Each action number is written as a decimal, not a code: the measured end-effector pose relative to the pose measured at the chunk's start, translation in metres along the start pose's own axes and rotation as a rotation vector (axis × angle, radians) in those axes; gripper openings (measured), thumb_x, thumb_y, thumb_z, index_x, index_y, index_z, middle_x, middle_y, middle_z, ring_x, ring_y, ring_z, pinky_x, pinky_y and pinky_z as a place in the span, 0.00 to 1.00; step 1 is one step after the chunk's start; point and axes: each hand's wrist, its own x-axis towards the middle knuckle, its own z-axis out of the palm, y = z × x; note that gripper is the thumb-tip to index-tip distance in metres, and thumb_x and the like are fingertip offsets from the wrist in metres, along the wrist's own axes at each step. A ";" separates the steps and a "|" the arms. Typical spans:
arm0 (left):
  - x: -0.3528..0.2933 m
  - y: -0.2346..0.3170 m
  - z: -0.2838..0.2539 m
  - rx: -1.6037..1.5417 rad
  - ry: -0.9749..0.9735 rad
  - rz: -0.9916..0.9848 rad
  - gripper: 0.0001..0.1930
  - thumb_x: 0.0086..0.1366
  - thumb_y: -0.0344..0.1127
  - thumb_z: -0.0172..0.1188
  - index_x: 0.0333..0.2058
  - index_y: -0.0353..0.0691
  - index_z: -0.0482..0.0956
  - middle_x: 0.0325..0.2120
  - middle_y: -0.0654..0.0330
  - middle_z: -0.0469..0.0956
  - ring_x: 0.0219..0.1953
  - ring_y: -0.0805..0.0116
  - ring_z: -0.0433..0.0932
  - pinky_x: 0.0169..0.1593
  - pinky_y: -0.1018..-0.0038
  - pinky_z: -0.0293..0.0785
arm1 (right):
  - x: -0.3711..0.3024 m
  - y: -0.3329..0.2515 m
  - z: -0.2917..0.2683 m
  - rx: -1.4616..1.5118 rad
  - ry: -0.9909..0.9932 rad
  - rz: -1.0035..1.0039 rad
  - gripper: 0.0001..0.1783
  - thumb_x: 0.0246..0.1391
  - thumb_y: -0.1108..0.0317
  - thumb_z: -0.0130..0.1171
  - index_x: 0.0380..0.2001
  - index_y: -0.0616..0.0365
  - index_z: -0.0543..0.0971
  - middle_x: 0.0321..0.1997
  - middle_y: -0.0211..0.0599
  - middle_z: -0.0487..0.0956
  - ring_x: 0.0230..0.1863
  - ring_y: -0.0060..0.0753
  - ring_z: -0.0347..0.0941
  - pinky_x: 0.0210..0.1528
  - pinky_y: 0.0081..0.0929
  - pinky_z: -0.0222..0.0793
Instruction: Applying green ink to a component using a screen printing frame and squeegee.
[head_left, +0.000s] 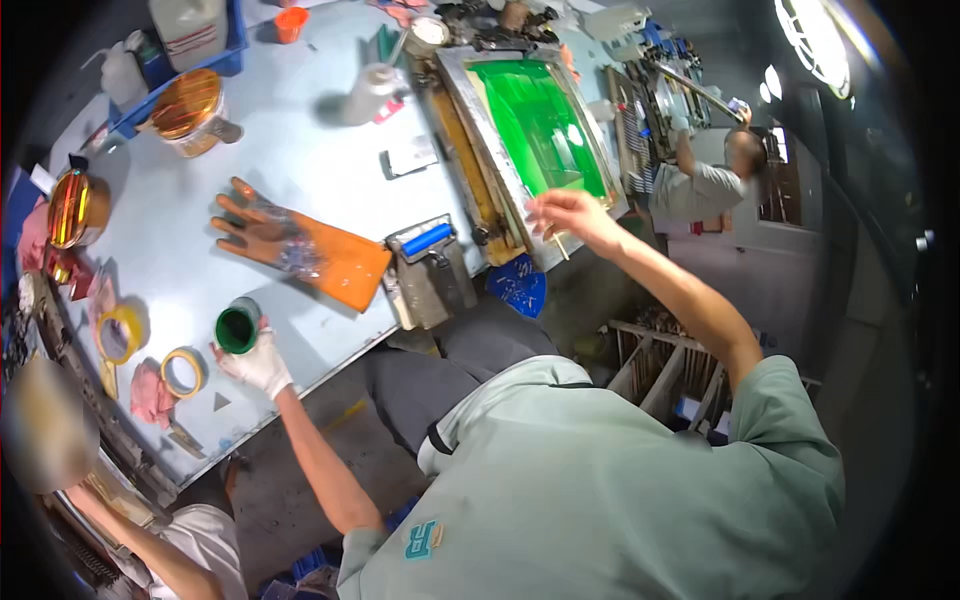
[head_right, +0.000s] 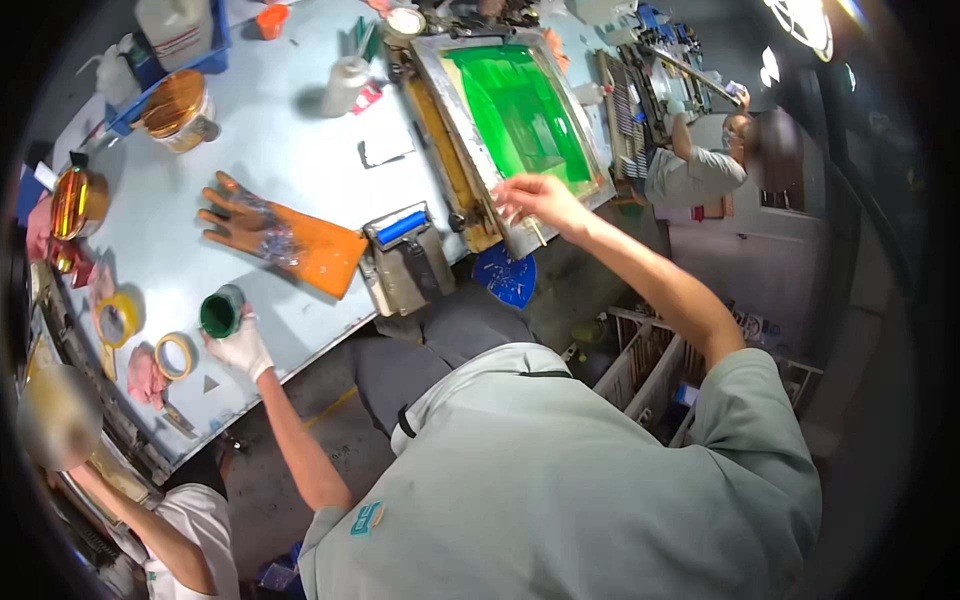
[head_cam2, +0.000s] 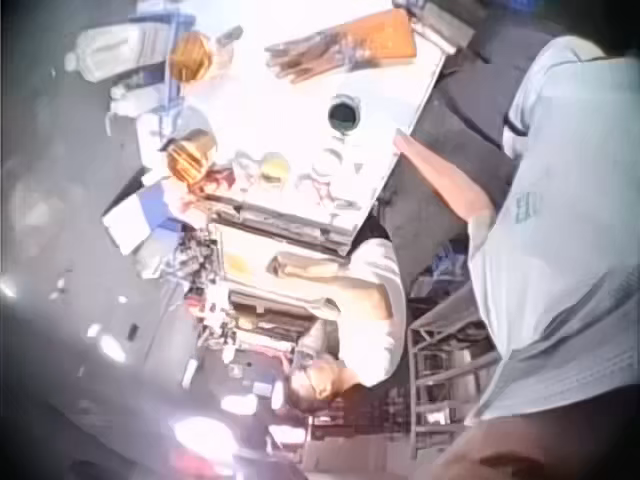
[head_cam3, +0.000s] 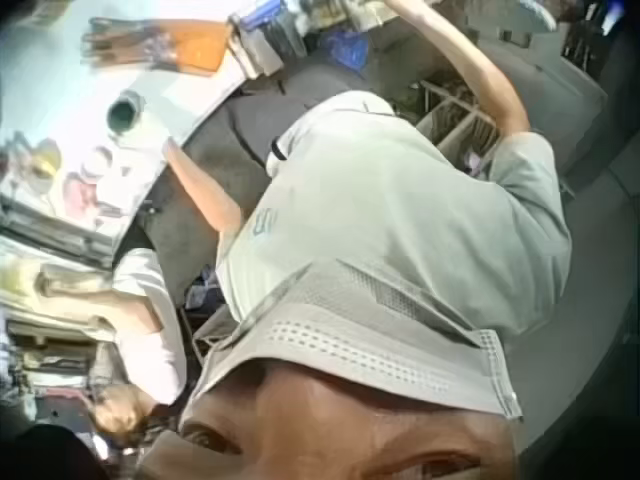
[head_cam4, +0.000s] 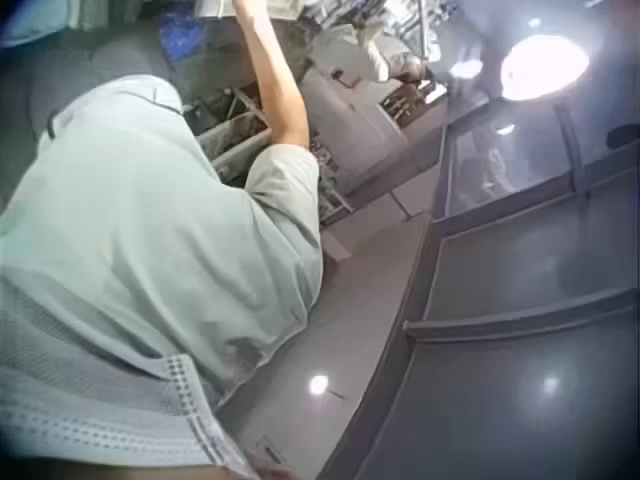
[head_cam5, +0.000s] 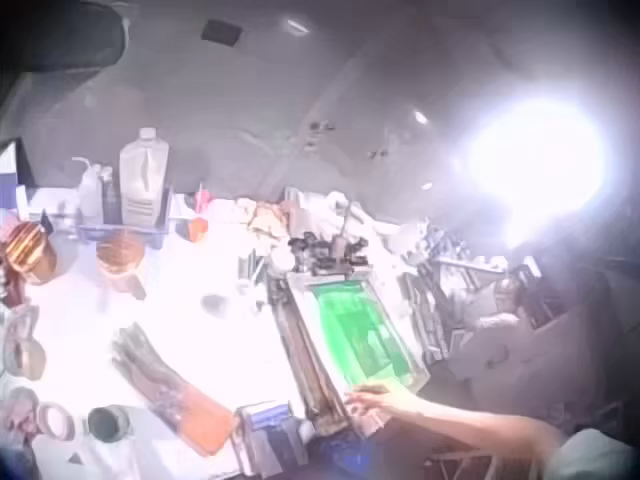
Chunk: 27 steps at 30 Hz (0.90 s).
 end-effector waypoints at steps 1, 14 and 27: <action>-0.001 -0.002 0.004 0.193 -0.010 0.056 0.48 0.37 0.32 0.86 0.58 0.30 0.70 0.50 0.53 0.76 0.54 0.58 0.75 0.59 0.64 0.75 | 0.007 0.009 -0.023 -0.056 0.038 -0.095 0.15 0.67 0.64 0.58 0.51 0.61 0.80 0.44 0.33 0.83 0.39 0.20 0.79 0.43 0.22 0.77; -0.109 0.218 0.080 -0.336 -0.304 -0.133 0.31 0.52 0.19 0.75 0.55 0.27 0.75 0.50 0.56 0.80 0.47 0.68 0.80 0.56 0.70 0.75 | 0.296 -0.052 -0.267 -1.242 0.368 -0.824 0.22 0.55 0.66 0.59 0.54 0.59 0.74 0.44 0.53 0.79 0.48 0.53 0.78 0.51 0.45 0.73; -0.179 0.279 0.143 -0.342 -0.397 -0.057 0.36 0.47 0.37 0.77 0.55 0.34 0.72 0.45 0.48 0.79 0.48 0.53 0.80 0.53 0.63 0.76 | 0.328 0.008 -0.335 -1.352 0.211 -0.853 0.24 0.50 0.67 0.68 0.53 0.59 0.82 0.45 0.51 0.81 0.54 0.58 0.73 0.62 0.45 0.67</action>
